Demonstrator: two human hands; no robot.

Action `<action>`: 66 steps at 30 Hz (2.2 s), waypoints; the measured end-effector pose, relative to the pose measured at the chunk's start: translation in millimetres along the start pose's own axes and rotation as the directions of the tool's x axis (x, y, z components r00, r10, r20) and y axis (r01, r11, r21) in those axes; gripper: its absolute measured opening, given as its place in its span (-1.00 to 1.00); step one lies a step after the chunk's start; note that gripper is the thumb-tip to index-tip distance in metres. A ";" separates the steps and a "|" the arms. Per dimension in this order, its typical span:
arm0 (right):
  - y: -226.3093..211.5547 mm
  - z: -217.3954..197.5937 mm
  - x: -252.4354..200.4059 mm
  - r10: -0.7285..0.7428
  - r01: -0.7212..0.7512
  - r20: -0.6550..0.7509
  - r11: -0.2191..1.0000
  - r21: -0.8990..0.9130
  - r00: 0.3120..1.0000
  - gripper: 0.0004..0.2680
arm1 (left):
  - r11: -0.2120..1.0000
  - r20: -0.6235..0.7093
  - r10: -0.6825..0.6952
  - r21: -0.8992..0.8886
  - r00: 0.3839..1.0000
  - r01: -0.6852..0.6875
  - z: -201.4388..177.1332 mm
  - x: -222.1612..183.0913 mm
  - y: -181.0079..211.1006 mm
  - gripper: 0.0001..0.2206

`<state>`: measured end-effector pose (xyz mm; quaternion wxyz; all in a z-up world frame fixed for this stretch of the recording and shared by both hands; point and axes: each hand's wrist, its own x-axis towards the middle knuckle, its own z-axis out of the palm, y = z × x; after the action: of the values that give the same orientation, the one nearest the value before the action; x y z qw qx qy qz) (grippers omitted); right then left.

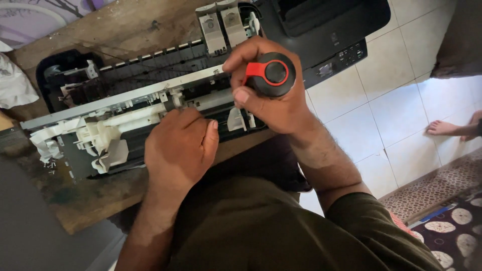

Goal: Disassembling the internal mechanism of a printer by removing screws with a screwdriver and manually separating components.

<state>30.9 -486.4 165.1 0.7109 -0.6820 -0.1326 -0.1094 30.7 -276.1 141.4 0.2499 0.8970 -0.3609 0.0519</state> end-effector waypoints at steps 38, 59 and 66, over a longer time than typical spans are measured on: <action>-5.6 -0.6 0.4 -0.033 0.035 0.020 0.997 -0.063 0.999 -0.79 | 0.999 -0.021 -0.025 -0.021 0.999 0.024 1.7 -0.9 0.8 -0.73; -4.3 -1.1 1.0 -0.064 0.066 0.024 0.996 -0.068 0.998 -0.79 | 0.999 -0.017 -0.046 0.013 0.999 0.047 1.9 -1.4 3.3 -0.77; -6.1 -3.7 1.5 -0.083 0.086 0.028 0.990 -0.110 0.996 -0.82 | 0.995 0.008 -0.093 0.024 0.996 0.093 2.1 -2.3 4.8 -0.73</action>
<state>30.4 -490.4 171.2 0.6649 -0.7155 -0.1632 -0.1386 25.5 -278.6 140.9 0.2396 0.9160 -0.3191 0.0403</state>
